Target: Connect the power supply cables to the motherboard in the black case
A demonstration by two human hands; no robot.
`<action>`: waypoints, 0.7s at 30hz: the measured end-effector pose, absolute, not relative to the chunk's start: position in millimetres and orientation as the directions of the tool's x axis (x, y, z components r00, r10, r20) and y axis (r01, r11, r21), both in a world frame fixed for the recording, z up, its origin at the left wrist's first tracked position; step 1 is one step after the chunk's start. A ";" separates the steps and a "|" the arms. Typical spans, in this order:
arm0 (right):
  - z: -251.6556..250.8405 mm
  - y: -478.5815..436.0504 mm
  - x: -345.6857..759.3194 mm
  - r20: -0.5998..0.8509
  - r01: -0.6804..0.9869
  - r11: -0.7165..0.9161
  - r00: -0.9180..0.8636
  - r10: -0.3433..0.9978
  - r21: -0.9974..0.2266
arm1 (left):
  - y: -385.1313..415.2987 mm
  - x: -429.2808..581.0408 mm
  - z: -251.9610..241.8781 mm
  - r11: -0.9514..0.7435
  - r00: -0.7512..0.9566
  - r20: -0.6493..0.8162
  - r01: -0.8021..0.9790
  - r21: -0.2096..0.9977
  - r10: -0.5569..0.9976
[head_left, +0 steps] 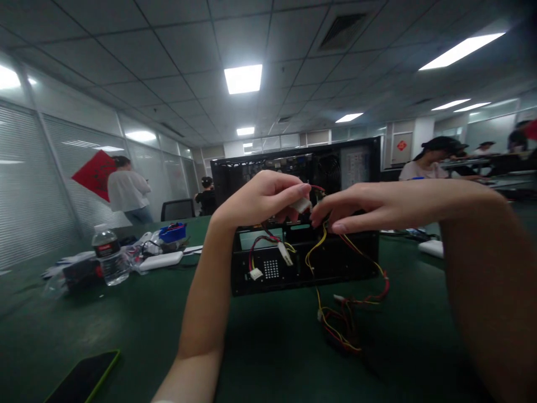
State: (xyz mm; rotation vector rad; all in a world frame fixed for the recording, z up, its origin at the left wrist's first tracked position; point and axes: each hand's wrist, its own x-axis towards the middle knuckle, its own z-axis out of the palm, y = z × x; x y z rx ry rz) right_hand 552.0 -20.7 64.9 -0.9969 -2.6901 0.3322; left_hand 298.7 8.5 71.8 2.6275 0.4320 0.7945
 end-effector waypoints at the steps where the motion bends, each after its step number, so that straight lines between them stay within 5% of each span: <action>1: 65.9 -19.9 555.4 0.176 0.595 0.741 -0.730 0.660 -0.311 | 7.9 301.7 71.7 -0.893 0.808 0.452 0.191 0.408 0.379; 10: 70.3 -20.4 565.6 0.189 0.567 0.759 -0.747 0.638 -0.319 | 3.7 309.5 73.5 -0.942 0.948 0.211 0.172 0.287 0.237; 21: 66.5 -11.5 562.3 0.141 0.411 0.874 -0.879 0.455 -0.259 | -22.1 310.8 74.1 -0.954 0.896 0.329 0.276 0.114 0.299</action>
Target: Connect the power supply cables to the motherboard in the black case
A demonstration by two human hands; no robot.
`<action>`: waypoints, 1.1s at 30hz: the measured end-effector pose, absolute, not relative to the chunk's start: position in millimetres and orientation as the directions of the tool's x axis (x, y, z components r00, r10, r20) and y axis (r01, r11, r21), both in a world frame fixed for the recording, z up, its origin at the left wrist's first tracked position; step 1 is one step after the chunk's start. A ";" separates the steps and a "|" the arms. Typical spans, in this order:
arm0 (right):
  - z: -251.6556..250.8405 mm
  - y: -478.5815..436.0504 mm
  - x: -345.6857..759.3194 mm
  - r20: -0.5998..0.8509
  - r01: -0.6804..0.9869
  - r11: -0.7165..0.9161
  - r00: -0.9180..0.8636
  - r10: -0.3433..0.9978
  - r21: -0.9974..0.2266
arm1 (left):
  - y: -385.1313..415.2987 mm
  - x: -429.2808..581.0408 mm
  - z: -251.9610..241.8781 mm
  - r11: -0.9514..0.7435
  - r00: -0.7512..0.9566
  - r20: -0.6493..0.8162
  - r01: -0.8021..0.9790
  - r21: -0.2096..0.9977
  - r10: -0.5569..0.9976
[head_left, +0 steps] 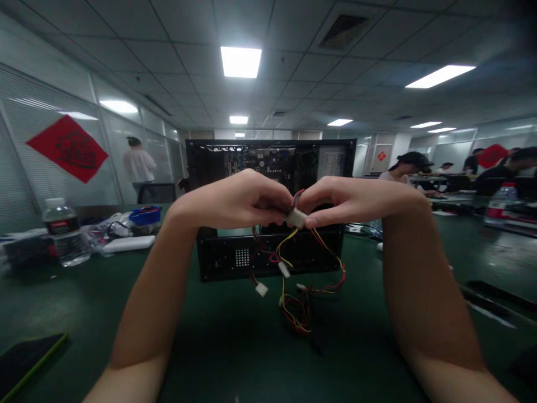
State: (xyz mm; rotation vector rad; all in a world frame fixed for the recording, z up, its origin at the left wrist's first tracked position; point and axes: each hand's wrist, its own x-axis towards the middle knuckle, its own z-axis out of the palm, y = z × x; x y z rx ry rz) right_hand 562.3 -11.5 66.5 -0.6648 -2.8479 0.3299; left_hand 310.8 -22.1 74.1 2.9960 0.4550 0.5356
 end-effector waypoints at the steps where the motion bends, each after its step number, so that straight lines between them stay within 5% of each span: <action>1: 66.7 -11.3 562.5 0.141 0.398 0.882 -0.886 0.441 -0.252 | -24.8 312.0 73.7 -0.953 0.888 0.346 0.285 0.102 0.302; 7: 68.9 -15.9 567.6 0.152 0.324 0.896 -0.912 0.382 -0.304 | -34.2 313.2 73.7 -0.955 0.881 0.371 0.293 0.055 0.292; 14: 67.7 -17.3 568.8 0.126 0.267 0.929 -0.944 0.306 -0.257 | -29.5 314.2 72.3 -0.954 0.895 0.337 0.245 0.175 0.291; 17: 66.2 -19.9 566.0 0.210 0.335 0.924 -0.905 0.370 -0.185 | -26.5 315.4 70.7 -0.955 0.856 0.423 0.268 0.127 0.296; 23: 65.2 -28.4 558.1 0.638 0.463 0.885 -0.665 0.389 -0.056 | -23.5 311.4 68.8 -0.934 0.786 0.546 0.357 -0.018 0.290; 33: 63.7 -42.3 555.6 0.610 0.553 0.831 -0.639 0.469 -0.060 | -28.0 318.8 66.0 -0.847 0.674 0.681 0.510 -0.149 0.286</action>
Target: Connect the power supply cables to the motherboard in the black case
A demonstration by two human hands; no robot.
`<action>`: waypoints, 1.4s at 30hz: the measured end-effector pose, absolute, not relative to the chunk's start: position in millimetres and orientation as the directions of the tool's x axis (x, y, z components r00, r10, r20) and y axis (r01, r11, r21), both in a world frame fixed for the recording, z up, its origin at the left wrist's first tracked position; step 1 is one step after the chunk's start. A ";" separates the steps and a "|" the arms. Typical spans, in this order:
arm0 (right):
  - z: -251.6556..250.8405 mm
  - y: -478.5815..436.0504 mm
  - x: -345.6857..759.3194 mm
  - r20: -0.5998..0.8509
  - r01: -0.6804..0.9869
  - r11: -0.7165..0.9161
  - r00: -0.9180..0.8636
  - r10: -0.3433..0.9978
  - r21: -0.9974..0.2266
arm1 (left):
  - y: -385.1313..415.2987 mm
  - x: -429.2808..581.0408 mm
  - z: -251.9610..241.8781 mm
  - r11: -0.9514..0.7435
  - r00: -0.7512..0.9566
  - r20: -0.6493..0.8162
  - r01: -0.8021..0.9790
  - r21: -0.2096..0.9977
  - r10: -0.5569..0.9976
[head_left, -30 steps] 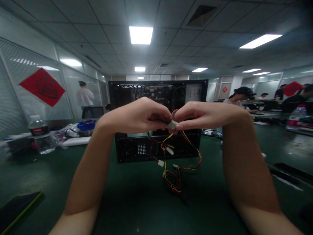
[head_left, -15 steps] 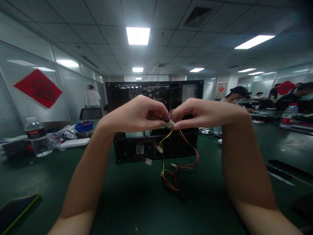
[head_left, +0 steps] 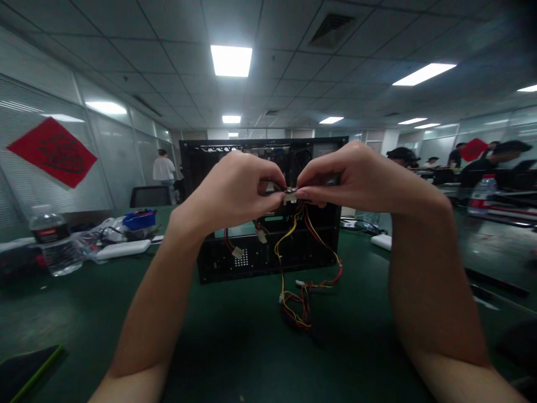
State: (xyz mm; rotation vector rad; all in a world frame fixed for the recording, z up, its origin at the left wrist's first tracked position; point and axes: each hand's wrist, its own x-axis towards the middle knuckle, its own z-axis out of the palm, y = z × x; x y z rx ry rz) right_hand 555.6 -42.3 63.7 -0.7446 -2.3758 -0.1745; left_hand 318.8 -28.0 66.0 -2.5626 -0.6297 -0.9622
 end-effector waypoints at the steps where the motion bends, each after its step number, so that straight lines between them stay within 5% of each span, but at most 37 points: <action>1: 63.5 -44.1 555.2 0.603 0.567 0.819 -0.625 0.495 -0.086 | -27.7 320.7 64.7 -0.827 0.647 0.705 0.540 -0.156 0.289; 9: 65.4 -48.1 556.1 0.595 0.598 0.776 -0.554 0.582 -0.202 | -21.1 332.1 58.7 -0.700 0.529 0.821 0.670 -0.246 0.217; 16: 69.0 -57.5 560.1 0.655 0.616 0.781 -0.550 0.518 -0.100 | -20.2 322.0 62.7 -0.951 0.650 0.721 0.306 0.041 0.240; 25: 65.9 -56.6 553.0 0.702 0.629 0.776 -0.535 0.471 -0.041 | -10.6 321.3 65.4 -0.978 0.610 0.765 0.160 0.135 0.206; 32: 65.8 -44.9 553.3 0.726 0.542 0.835 -0.538 0.429 -0.092 | -5.3 325.5 66.0 -0.927 0.614 0.740 -0.033 0.374 0.276; 38: 68.2 -50.0 556.0 0.704 0.502 0.857 -0.565 0.430 -0.120 | -7.1 320.3 67.6 -0.908 0.651 0.700 -0.043 0.417 0.292; 42: 69.1 -54.2 558.1 0.727 0.529 0.842 -0.538 0.427 -0.104 | -11.1 320.6 65.8 -0.945 0.629 0.743 -0.041 0.325 0.228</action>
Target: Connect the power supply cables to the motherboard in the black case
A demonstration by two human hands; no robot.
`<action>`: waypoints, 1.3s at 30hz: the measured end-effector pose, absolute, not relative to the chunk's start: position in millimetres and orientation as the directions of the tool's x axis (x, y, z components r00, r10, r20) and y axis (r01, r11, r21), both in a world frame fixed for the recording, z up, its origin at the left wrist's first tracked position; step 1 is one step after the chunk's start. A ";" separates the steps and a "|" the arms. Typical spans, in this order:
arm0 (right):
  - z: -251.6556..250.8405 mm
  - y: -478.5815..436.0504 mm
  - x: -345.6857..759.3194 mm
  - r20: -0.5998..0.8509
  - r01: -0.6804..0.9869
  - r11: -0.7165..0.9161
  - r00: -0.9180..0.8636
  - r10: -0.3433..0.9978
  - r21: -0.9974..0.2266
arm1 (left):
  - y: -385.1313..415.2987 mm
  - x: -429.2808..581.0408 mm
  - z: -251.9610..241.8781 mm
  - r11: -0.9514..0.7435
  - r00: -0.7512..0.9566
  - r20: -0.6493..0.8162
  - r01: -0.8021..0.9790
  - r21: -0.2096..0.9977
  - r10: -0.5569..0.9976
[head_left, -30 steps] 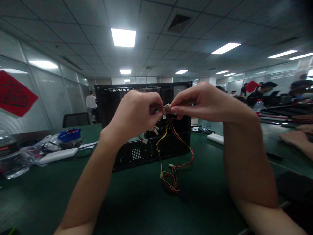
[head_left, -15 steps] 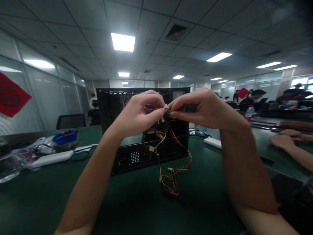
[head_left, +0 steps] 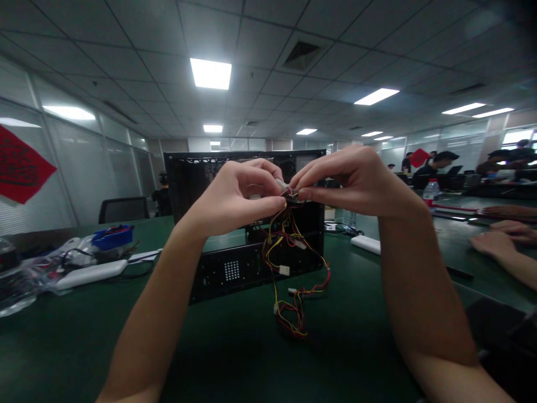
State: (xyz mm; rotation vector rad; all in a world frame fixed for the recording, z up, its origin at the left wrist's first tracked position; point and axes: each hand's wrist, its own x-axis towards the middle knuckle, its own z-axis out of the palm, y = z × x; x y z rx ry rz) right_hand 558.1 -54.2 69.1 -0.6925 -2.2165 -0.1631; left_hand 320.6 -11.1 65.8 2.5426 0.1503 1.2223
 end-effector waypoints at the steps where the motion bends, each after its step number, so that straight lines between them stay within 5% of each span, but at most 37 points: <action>1: 69.0 -53.8 558.9 0.730 0.536 0.838 -0.531 0.430 -0.105 | -12.3 320.9 65.2 -0.958 0.623 0.754 -0.021 0.285 0.211; 9: 65.4 -45.1 561.5 0.728 0.445 0.869 -0.520 0.447 -0.216 | -18.1 320.1 64.5 -0.992 0.598 0.796 0.121 0.025 0.093; 22: 67.4 -49.6 550.8 0.712 0.593 0.787 -0.478 0.515 -0.171 | -10.4 319.4 65.7 -0.984 0.564 0.821 0.177 -0.022 0.083; 34: 65.3 -50.6 540.8 0.786 0.616 0.780 -0.427 0.447 -0.109 | -8.9 320.7 63.8 -0.976 0.575 0.816 0.207 -0.069 0.064; 39: 66.3 -51.6 541.5 0.803 0.574 0.809 -0.419 0.425 -0.128 | -7.5 321.3 65.3 -0.989 0.581 0.808 0.150 0.012 0.098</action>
